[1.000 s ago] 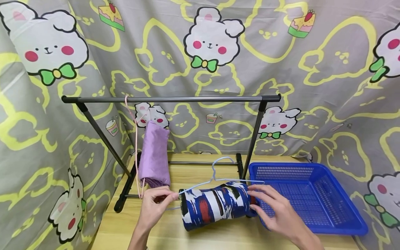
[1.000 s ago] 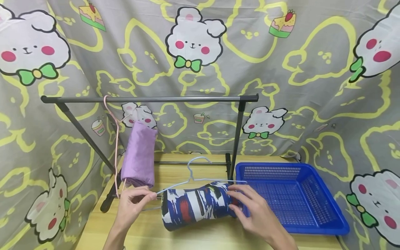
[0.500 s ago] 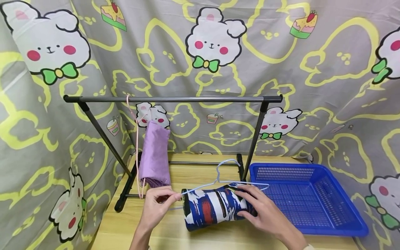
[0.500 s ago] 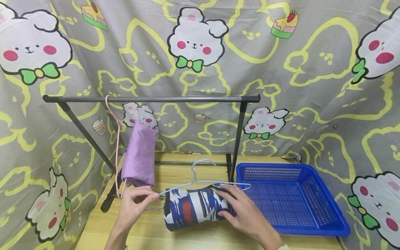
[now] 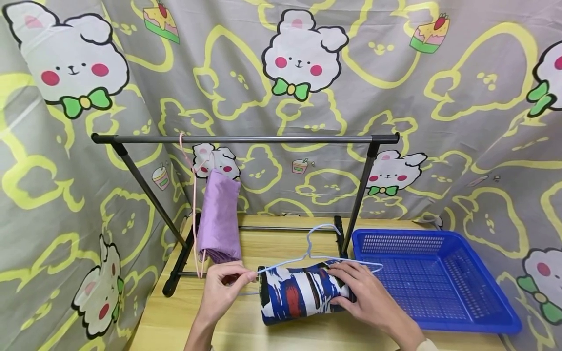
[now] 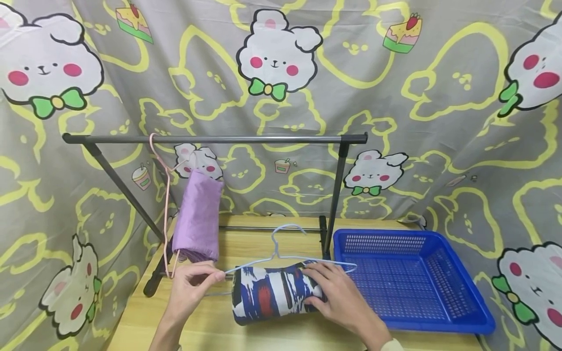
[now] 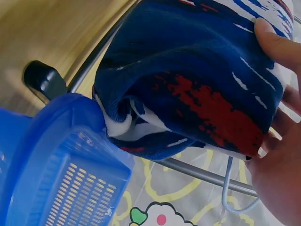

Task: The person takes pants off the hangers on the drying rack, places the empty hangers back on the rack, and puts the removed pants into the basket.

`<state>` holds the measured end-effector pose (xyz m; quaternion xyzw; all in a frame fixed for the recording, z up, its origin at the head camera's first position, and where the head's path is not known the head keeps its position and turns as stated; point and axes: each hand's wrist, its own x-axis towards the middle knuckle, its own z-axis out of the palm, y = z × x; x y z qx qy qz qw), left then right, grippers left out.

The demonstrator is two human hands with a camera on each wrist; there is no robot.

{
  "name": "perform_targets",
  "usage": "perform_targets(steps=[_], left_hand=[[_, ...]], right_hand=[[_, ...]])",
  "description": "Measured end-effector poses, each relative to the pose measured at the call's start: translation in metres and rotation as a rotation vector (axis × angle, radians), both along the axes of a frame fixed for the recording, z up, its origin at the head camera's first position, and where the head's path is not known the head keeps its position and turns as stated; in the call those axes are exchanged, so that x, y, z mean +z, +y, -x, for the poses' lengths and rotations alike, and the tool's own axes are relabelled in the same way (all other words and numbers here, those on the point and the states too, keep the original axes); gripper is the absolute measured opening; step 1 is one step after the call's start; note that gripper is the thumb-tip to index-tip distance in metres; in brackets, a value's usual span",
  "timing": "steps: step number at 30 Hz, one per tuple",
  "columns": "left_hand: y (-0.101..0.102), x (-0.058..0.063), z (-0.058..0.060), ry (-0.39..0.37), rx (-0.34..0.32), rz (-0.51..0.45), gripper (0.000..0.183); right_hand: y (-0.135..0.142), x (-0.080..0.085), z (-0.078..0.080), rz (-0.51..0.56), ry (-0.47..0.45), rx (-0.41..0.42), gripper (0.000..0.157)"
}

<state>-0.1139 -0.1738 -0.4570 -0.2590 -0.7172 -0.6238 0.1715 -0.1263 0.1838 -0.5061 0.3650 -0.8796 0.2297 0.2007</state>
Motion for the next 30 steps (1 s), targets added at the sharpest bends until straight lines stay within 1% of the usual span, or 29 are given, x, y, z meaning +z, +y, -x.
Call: perform_targets(steps=[2, 4, 6, 10, 13, 16, 18, 22, 25, 30], left_hand=[[0.0, -0.001, -0.001, -0.009, 0.002, -0.006, 0.013], [0.0, -0.002, -0.002, -0.026, 0.015, -0.001, 0.012], [0.001, -0.003, -0.002, -0.036, 0.027, 0.003, 0.011], [0.002, -0.004, -0.004, -0.057, 0.053, 0.019, 0.016], [0.002, -0.007, -0.006, -0.074, 0.041, 0.026, 0.017], [0.003, -0.011, -0.006, -0.089, 0.012, 0.026, 0.014], [0.003, -0.014, -0.006, -0.075, 0.004, 0.03, 0.011], [0.003, -0.018, -0.008, -0.065, 0.037, 0.049, 0.011], [0.003, -0.018, -0.008, -0.063, 0.06, 0.061, 0.013], [0.004, -0.019, -0.008, -0.027, 0.063, 0.056, 0.017]], right_hand=[[0.0, -0.002, 0.0, 0.002, 0.0, 0.012, 0.056], [-0.001, -0.004, -0.001, 0.006, -0.014, 0.023, 0.055], [-0.001, -0.005, -0.001, 0.008, -0.008, 0.032, 0.055], [-0.003, -0.007, -0.003, 0.024, 0.015, 0.045, 0.05], [-0.003, -0.008, -0.004, 0.036, 0.045, 0.033, 0.046], [-0.004, -0.009, -0.005, 0.056, 0.079, 0.013, 0.045], [-0.005, -0.01, -0.007, 0.072, 0.1, 0.011, 0.044], [-0.008, -0.008, -0.01, 0.1, 0.119, 0.025, 0.043], [-0.009, -0.003, -0.013, 0.119, 0.118, 0.025, 0.041], [-0.01, 0.008, -0.014, 0.127, 0.139, 0.015, 0.04]])
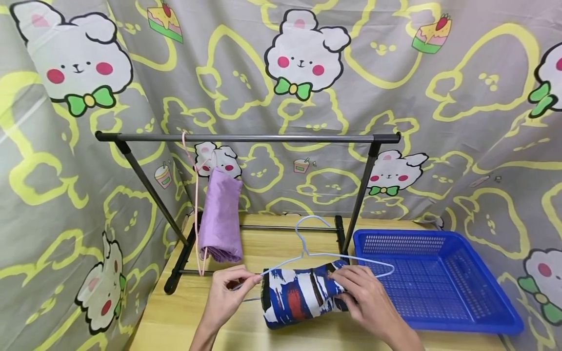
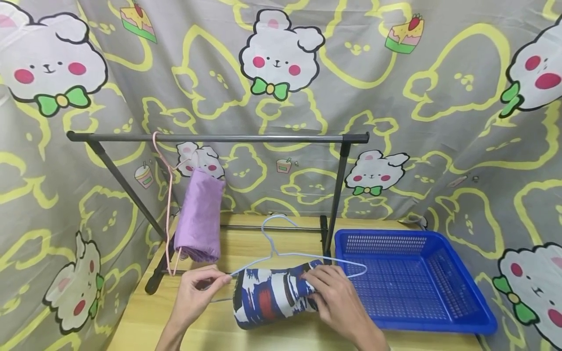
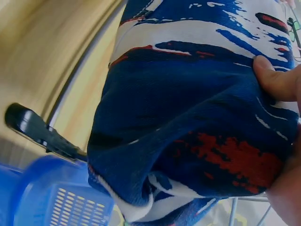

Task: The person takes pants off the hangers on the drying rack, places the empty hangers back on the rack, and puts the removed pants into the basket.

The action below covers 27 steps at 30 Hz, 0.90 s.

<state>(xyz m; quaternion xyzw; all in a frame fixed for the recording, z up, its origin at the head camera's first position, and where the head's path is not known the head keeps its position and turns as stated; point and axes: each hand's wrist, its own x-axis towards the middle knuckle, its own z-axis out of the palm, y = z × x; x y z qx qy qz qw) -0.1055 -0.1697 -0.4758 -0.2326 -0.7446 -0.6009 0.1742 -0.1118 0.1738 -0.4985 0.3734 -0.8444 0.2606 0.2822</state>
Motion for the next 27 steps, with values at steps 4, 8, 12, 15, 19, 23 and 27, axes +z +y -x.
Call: perform_targets(steps=[4, 8, 12, 15, 19, 23, 27], left_hand=[[0.001, 0.0, -0.001, 0.03, -0.001, 0.005, 0.015], [0.001, 0.0, -0.002, 0.071, 0.0, 0.035, 0.015], [0.002, -0.005, -0.004, 0.105, 0.003, 0.044, 0.019], [0.007, -0.01, -0.006, 0.131, -0.019, 0.056, 0.02], [0.015, -0.015, -0.007, 0.136, -0.03, 0.062, 0.018], [0.019, -0.018, -0.006, 0.139, 0.007, 0.052, 0.017], [0.02, -0.02, -0.005, 0.147, 0.041, 0.068, 0.018]], right_hand=[[0.0, 0.005, -0.002, -0.012, 0.008, -0.003, 0.039], [-0.001, 0.007, -0.006, -0.001, -0.019, -0.014, 0.038], [-0.006, 0.008, -0.007, -0.01, -0.027, -0.029, 0.041], [-0.012, 0.008, -0.007, -0.025, -0.003, -0.026, 0.043], [-0.018, 0.008, -0.008, -0.024, 0.044, -0.02, 0.042], [-0.02, 0.008, -0.011, -0.025, 0.056, -0.026, 0.037], [-0.02, 0.012, -0.016, -0.015, 0.079, -0.033, 0.036]])
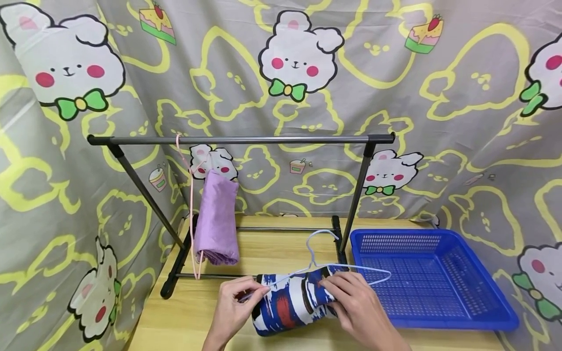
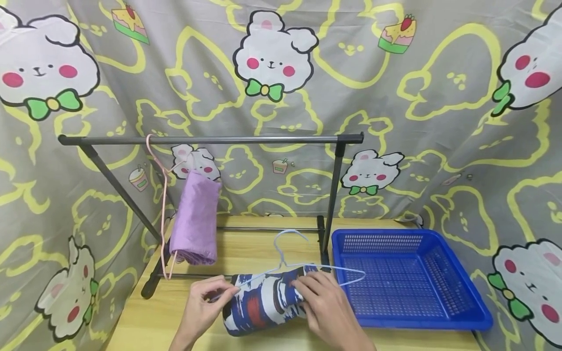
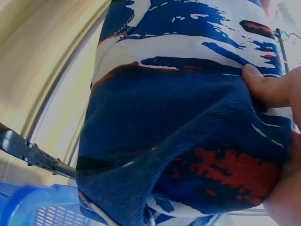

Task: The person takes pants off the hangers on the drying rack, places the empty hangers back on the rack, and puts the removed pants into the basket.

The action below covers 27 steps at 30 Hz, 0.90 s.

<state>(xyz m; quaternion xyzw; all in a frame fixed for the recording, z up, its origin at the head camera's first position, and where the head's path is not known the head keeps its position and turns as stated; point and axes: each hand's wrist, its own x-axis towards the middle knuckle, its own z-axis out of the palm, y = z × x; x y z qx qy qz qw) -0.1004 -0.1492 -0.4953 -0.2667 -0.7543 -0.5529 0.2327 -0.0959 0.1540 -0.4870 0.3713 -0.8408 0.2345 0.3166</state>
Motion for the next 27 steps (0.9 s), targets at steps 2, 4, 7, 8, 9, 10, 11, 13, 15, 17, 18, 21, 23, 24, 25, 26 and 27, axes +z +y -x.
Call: perform_targets(steps=[2, 4, 7, 8, 9, 10, 11, 13, 15, 17, 18, 21, 23, 24, 25, 26, 27], left_hand=[[0.001, -0.001, 0.0, 0.008, 0.015, 0.01, 0.02], [0.002, -0.003, -0.001, 0.015, 0.031, 0.012, 0.023], [0.005, -0.001, -0.003, 0.013, 0.056, -0.001, 0.025], [0.006, 0.002, -0.004, 0.013, 0.062, -0.013, 0.025], [0.007, 0.006, -0.006, 0.011, 0.071, -0.022, 0.025], [0.007, 0.006, -0.006, 0.009, 0.08, -0.03, 0.025], [0.008, 0.005, -0.006, 0.004, 0.088, -0.038, 0.025], [0.007, 0.003, -0.006, -0.018, 0.112, -0.048, 0.025], [0.003, -0.005, -0.005, -0.045, 0.145, -0.053, 0.025], [0.0, -0.01, -0.003, -0.056, 0.172, -0.055, 0.025], [-0.001, -0.011, -0.003, -0.057, 0.183, -0.054, 0.026], [-0.003, -0.012, -0.002, -0.041, 0.201, -0.053, 0.026], [-0.004, -0.013, -0.002, -0.039, 0.216, -0.062, 0.027], [-0.004, -0.013, -0.001, -0.043, 0.227, -0.074, 0.026], [-0.004, -0.013, -0.001, -0.047, 0.239, -0.084, 0.026], [-0.004, -0.012, -0.001, -0.05, 0.256, -0.094, 0.025], [-0.004, -0.011, 0.0, -0.052, 0.274, -0.103, 0.025]], right_hand=[[-0.001, 0.003, -0.002, 0.004, 0.022, -0.001, 0.038], [-0.001, 0.007, -0.005, 0.005, 0.045, -0.004, 0.037], [0.0, 0.012, -0.006, 0.011, 0.08, 0.0, 0.039], [0.001, 0.014, -0.007, 0.013, 0.087, -0.002, 0.04], [0.002, 0.015, -0.008, 0.018, 0.098, -0.003, 0.041], [0.003, 0.015, -0.009, 0.022, 0.101, -0.002, 0.042], [0.005, 0.016, -0.01, 0.027, 0.102, -0.001, 0.043], [0.008, 0.018, -0.012, 0.039, 0.115, 0.004, 0.042], [0.011, 0.02, -0.014, 0.051, 0.123, 0.012, 0.041], [0.013, 0.024, -0.016, 0.063, 0.142, 0.026, 0.04], [0.014, 0.026, -0.017, 0.068, 0.151, 0.031, 0.04], [0.016, 0.033, -0.02, 0.08, 0.166, 0.042, 0.04], [0.017, 0.037, -0.023, 0.087, 0.162, 0.045, 0.039], [0.018, 0.039, -0.024, 0.092, 0.156, 0.045, 0.039], [0.019, 0.04, -0.025, 0.097, 0.154, 0.044, 0.039], [0.021, 0.042, -0.026, 0.102, 0.149, 0.04, 0.039], [0.022, 0.042, -0.027, 0.109, 0.146, 0.036, 0.039]])
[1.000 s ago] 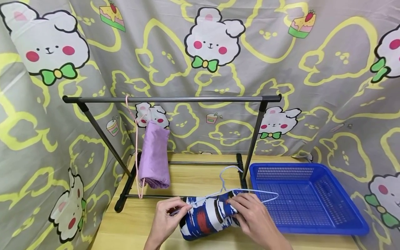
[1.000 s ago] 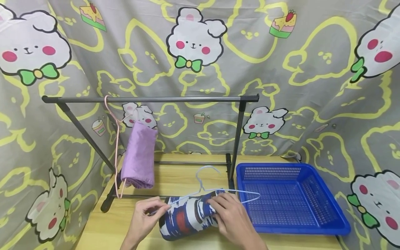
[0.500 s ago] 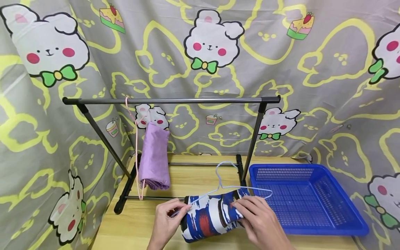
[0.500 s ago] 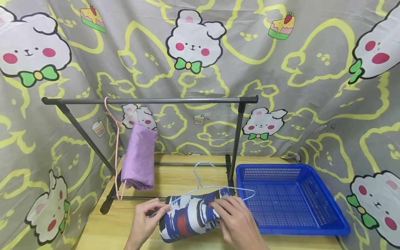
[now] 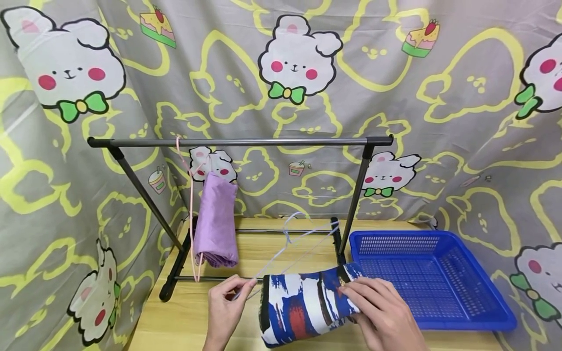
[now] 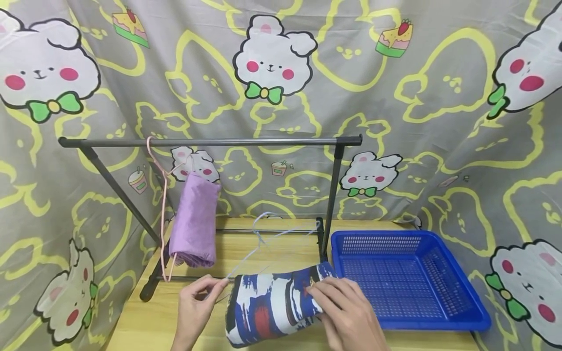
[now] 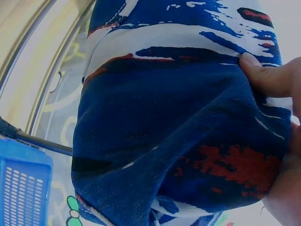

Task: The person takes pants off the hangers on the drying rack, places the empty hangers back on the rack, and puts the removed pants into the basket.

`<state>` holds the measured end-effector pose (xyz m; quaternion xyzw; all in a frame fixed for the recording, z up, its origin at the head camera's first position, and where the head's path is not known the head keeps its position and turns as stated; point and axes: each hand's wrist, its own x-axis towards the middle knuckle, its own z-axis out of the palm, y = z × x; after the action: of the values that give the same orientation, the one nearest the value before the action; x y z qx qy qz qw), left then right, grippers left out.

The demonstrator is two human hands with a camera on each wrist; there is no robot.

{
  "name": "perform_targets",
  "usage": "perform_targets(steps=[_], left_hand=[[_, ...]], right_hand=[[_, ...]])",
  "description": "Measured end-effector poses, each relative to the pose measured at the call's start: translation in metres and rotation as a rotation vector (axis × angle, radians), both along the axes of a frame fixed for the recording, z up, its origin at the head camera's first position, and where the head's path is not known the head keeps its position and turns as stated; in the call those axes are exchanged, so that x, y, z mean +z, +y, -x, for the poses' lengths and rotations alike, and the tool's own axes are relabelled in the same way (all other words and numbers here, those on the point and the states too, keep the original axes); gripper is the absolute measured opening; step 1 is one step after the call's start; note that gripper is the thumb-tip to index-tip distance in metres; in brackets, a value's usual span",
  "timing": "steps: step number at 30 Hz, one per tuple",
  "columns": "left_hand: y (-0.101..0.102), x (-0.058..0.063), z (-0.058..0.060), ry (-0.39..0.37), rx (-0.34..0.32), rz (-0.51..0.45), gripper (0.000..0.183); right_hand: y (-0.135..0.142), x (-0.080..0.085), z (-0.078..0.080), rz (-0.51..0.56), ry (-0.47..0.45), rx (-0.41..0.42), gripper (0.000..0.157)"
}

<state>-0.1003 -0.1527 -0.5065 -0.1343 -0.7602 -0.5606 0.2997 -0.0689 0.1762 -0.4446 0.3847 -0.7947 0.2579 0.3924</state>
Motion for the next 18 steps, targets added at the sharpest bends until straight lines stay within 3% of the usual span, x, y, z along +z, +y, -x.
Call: perform_targets(steps=[5, 9, 11, 18], left_hand=[[0.003, 0.011, 0.0, -0.038, 0.094, -0.016, 0.021], [0.008, 0.02, 0.001, -0.085, 0.129, -0.059, 0.016], [0.011, 0.024, 0.001, -0.11, 0.111, -0.107, 0.013], [0.019, 0.044, 0.002, -0.201, -0.049, -0.281, 0.014]], right_hand=[[0.007, -0.001, 0.001, 0.033, -0.005, -0.03, 0.04], [0.014, -0.006, 0.002, 0.046, -0.009, -0.065, 0.04], [0.018, -0.01, 0.003, 0.049, -0.001, -0.083, 0.04], [0.032, -0.025, 0.003, 0.028, -0.006, -0.145, 0.043]])
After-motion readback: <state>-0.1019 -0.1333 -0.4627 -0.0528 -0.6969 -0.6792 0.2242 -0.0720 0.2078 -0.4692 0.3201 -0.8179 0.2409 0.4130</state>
